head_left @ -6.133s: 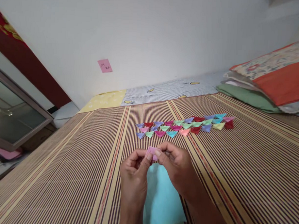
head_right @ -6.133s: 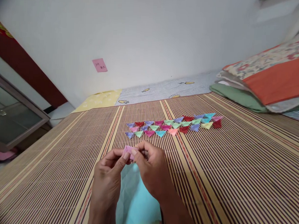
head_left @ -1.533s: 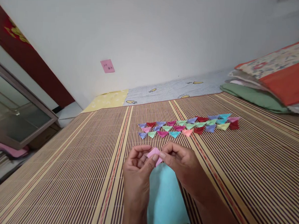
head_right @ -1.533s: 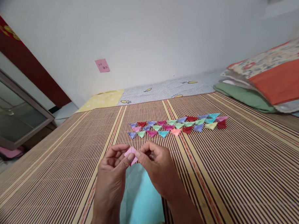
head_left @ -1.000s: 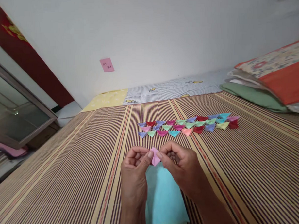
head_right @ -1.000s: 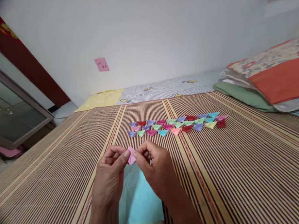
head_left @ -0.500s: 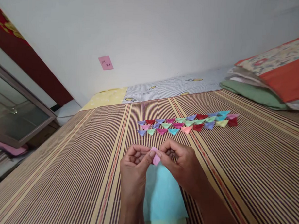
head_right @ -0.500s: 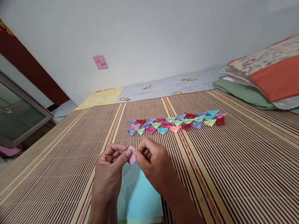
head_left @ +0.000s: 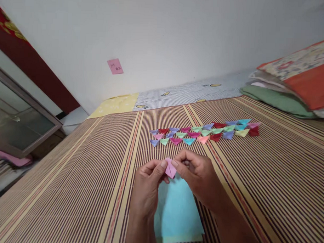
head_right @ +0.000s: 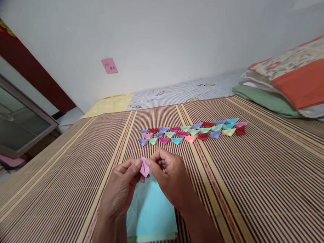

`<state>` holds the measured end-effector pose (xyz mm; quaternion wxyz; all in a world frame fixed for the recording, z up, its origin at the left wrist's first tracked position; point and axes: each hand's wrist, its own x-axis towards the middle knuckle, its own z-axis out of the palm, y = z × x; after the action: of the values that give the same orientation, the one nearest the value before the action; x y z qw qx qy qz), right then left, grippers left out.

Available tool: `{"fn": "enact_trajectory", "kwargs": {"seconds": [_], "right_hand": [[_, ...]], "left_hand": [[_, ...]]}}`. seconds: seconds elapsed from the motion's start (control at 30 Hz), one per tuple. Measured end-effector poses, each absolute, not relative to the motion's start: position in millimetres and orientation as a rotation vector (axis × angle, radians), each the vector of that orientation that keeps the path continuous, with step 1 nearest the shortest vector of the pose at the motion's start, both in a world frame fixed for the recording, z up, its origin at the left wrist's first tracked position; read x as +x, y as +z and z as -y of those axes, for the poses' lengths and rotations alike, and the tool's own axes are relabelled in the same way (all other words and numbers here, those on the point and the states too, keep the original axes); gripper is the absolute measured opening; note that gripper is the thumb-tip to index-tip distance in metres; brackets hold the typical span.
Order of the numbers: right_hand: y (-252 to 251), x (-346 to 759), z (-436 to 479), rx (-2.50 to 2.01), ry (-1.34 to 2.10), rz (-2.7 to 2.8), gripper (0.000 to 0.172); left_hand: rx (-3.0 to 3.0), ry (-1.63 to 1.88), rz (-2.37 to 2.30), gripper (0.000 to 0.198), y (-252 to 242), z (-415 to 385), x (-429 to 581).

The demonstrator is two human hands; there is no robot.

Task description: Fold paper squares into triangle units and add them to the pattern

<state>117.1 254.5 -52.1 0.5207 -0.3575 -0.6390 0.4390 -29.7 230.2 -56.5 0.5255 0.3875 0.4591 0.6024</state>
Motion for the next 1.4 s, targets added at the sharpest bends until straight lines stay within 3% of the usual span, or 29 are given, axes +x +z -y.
{"fn": "enact_trajectory", "kwargs": {"seconds": [0.1,0.2,0.33,0.5,1.07,1.4], "right_hand": [[-53.9,117.4,-256.2,-0.87,0.976,1.604,0.019],[-53.9,117.4,-255.9,-0.832,0.841,1.633,0.007],[-51.8,118.0,-253.5,-0.674,0.63,1.818,0.024],[-51.9,116.3,-252.9,-0.665,0.567,1.9,0.015],[-52.6,113.4,-253.6,-0.705,1.079,1.527,0.012],[-53.5,118.8,-257.5,-0.728,0.999,1.546,0.016]], "left_hand": [[0.922,1.43,-1.116,0.025,-57.0,-230.8,-31.3],[0.842,1.484,-1.132,0.025,-58.0,-232.1,-33.4],[0.712,1.514,-1.087,0.027,-58.1,-234.4,-37.0],[0.718,1.528,-1.074,0.025,-56.1,-233.9,-36.9],[1.024,1.512,-1.017,0.013,-58.5,-226.9,-35.2],[1.078,1.455,-0.994,0.018,-58.1,-227.4,-35.3]]}}
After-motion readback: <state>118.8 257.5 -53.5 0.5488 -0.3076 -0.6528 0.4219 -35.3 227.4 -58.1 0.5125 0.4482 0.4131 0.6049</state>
